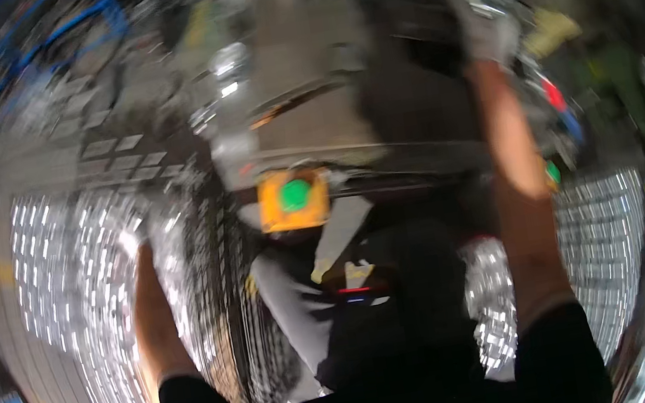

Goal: Placing metal parts into an industrial machine, operating a lever to secure or process them, and organizing the processed parts into crates.

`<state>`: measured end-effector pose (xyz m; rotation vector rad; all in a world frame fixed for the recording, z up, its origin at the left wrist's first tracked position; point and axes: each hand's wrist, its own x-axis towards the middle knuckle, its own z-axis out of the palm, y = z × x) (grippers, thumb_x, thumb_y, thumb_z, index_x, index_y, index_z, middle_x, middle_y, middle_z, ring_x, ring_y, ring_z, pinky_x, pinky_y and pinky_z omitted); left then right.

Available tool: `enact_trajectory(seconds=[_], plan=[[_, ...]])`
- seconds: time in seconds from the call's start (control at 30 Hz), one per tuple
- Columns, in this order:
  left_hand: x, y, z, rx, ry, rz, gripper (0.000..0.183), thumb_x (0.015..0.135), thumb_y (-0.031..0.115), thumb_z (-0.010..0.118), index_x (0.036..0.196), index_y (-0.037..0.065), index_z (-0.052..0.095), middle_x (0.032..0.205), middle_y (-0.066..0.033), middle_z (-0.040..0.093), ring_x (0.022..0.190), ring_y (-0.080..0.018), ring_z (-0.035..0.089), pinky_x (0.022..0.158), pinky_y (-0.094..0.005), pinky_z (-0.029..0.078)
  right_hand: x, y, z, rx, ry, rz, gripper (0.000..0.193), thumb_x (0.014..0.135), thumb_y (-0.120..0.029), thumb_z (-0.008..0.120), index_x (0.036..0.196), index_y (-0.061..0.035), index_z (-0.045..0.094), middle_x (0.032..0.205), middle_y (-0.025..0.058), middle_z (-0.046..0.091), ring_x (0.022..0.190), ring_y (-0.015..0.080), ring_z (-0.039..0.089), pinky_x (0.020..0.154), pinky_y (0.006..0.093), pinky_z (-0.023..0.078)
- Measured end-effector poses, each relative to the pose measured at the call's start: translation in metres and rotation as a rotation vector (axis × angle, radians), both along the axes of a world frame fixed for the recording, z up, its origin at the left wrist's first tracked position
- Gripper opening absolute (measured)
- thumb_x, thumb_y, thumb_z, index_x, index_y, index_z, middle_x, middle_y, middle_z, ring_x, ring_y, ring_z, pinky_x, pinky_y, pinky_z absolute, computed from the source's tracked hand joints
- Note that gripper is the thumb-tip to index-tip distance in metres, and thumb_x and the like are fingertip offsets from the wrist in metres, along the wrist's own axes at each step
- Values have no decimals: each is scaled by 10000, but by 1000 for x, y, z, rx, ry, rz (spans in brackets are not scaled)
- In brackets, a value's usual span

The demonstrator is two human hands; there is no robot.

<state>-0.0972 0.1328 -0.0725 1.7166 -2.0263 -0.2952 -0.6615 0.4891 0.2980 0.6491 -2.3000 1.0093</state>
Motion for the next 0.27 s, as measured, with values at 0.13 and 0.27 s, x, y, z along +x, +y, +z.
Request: enact_trajectory(seconds=[0.13, 0.27], plan=[[-21, -38, -7, 68, -122, 262, 732, 698, 358, 696, 1340, 261, 358, 1157, -189, 545, 852, -316, 622, 724, -379, 523, 0, -13, 1, -348, -199, 173, 412, 677, -299, 738, 885, 45, 650, 827, 101, 669, 698, 155, 591, 668, 302, 462], [-45, -62, -25, 132, -113, 233, 699, 710, 376, 687, 1324, 230, 386, 1089, -170, 594, 924, -328, 604, 726, -383, 520, 46, 17, 3, -398, -113, 279, 396, 702, -179, 709, 1011, 50, 620, 958, 157, 654, 893, 186, 628, 828, 272, 460]])
